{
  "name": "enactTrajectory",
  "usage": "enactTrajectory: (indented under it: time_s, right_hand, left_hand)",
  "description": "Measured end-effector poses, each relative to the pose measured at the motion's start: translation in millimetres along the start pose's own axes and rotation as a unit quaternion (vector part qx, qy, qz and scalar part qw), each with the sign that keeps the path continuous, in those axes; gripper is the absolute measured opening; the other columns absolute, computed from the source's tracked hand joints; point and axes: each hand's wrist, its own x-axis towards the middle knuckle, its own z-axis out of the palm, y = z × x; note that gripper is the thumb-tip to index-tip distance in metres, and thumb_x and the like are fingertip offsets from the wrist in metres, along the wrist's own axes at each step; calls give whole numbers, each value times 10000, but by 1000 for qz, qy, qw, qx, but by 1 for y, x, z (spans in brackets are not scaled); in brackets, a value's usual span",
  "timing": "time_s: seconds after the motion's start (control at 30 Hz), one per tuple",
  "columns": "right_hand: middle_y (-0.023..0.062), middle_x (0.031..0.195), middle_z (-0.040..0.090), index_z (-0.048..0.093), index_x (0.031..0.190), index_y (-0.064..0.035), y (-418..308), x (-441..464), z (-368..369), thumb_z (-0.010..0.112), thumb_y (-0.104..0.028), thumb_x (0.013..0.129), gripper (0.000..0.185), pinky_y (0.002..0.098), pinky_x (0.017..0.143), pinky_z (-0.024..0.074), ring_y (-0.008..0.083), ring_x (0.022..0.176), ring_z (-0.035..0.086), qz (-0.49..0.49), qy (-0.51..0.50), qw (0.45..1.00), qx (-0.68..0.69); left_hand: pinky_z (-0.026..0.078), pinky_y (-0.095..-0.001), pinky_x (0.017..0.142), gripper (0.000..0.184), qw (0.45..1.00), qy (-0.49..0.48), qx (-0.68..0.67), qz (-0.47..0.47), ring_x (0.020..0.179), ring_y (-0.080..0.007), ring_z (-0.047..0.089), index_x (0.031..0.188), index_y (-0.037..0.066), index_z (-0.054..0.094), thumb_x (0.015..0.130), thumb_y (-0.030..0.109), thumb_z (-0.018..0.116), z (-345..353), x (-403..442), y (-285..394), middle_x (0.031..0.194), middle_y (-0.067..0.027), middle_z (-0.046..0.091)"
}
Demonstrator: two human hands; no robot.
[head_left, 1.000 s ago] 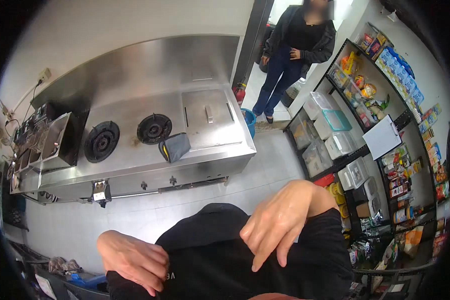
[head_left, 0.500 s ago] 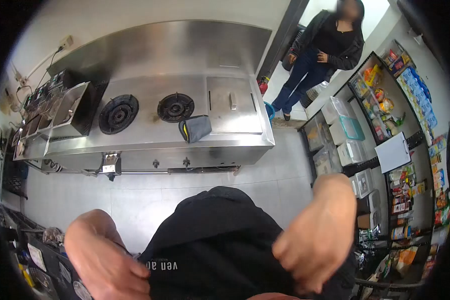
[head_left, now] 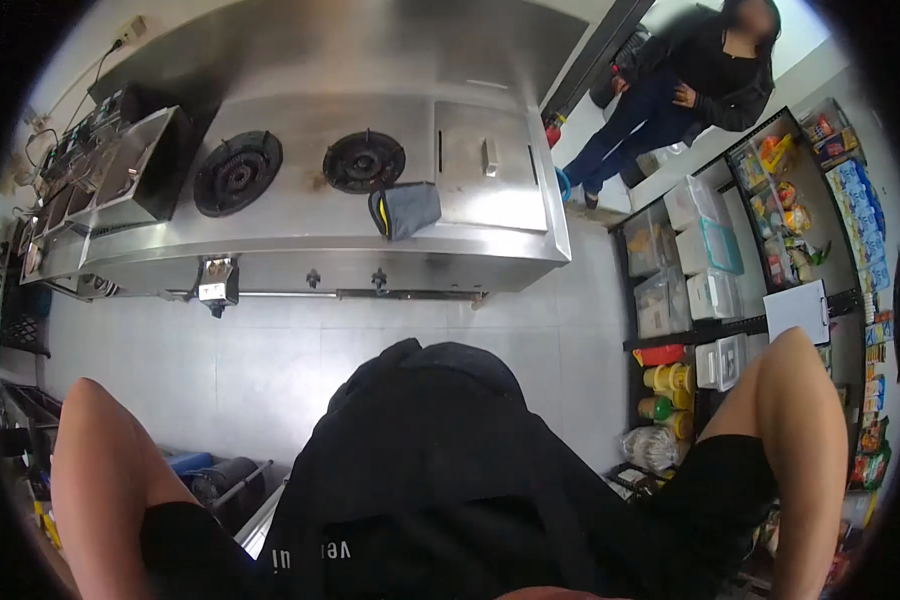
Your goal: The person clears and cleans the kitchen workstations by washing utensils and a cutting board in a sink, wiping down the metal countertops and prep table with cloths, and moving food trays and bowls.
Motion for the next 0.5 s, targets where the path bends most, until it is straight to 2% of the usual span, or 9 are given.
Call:
enactTrajectory:
  time_s: [0.23, 0.3, 0.33, 0.37, 0.4, 0.43, 0.47, 0.5]
  right_hand:
    - [235, 1076, 572, 553, 1109, 41, -32, -19, -4, 440, -143, 904, 297, 456, 802, 471, 359, 948, 572, -19, -2, 995, -93]
    - [250, 1107, 564, 549, 1136, 52, -38, -49, -2, 439, -132, 911, 312, 460, 815, 471, 375, 969, 566, -50, 26, 996, -63]
    - [238, 1098, 574, 552, 1136, 36, -38, -83, 7, 398, -140, 924, 315, 432, 810, 479, 340, 972, 575, -36, 60, 995, 67]
    - [221, 1082, 582, 536, 1158, 26, -22, -105, 8, 407, -173, 929, 329, 415, 803, 478, 316, 941, 578, 1, 136, 985, 107]
    - [203, 1067, 591, 520, 1180, 16, 3, -130, 22, 415, -205, 933, 348, 398, 796, 476, 293, 911, 581, 96, 278, 948, 118]
    - [186, 1052, 600, 504, 1201, 7, 29, -148, 44, 423, -238, 938, 369, 382, 790, 474, 270, 880, 584, 228, 467, 844, 135]
    - [169, 1036, 609, 488, 1223, -3, 64, -163, 78, 431, -271, 942, 392, 365, 783, 473, 246, 850, 588, 361, 608, 689, 160]
    - [151, 1021, 618, 471, 1245, -13, 105, -185, 119, 439, -304, 947, 418, 348, 776, 471, 223, 819, 591, 465, 667, 555, 179]
  left_hand:
    - [455, -317, 762, 160, 999, 31, -1, 12, 852, -207, 594, 850, -16, 641, 816, 70, 510, -5, -12, -9, 897, -109, 637]
    - [456, -319, 770, 155, 995, 89, -32, 40, 862, -210, 596, 835, -15, 646, 811, 63, 513, -2, -31, -15, 903, -111, 642]
    - [457, -320, 774, 153, 987, 150, -49, 42, 866, -211, 597, 827, -14, 648, 809, 60, 515, 7, -48, -23, 906, -111, 645]
    - [457, -321, 779, 151, 969, 239, -57, 26, 871, -213, 598, 820, -13, 650, 806, 56, 517, 23, -68, -35, 908, -112, 648]
    - [458, -322, 783, 150, 932, 358, -55, -28, 876, -214, 599, 813, -13, 653, 804, 53, 519, 50, -87, -49, 911, -113, 651]
    - [459, -323, 787, 148, 780, 568, -31, -262, 880, -216, 600, 805, -12, 655, 801, 49, 520, 97, -99, -58, 914, -114, 654]
    - [459, -324, 791, 147, 609, 660, -58, -436, 885, -217, 601, 798, -11, 658, 799, 46, 522, 134, -105, -82, 917, -115, 657]
    - [460, -325, 795, 147, 491, 673, -102, -543, 890, -219, 602, 791, -11, 660, 796, 42, 524, 176, -110, -113, 920, -116, 660]
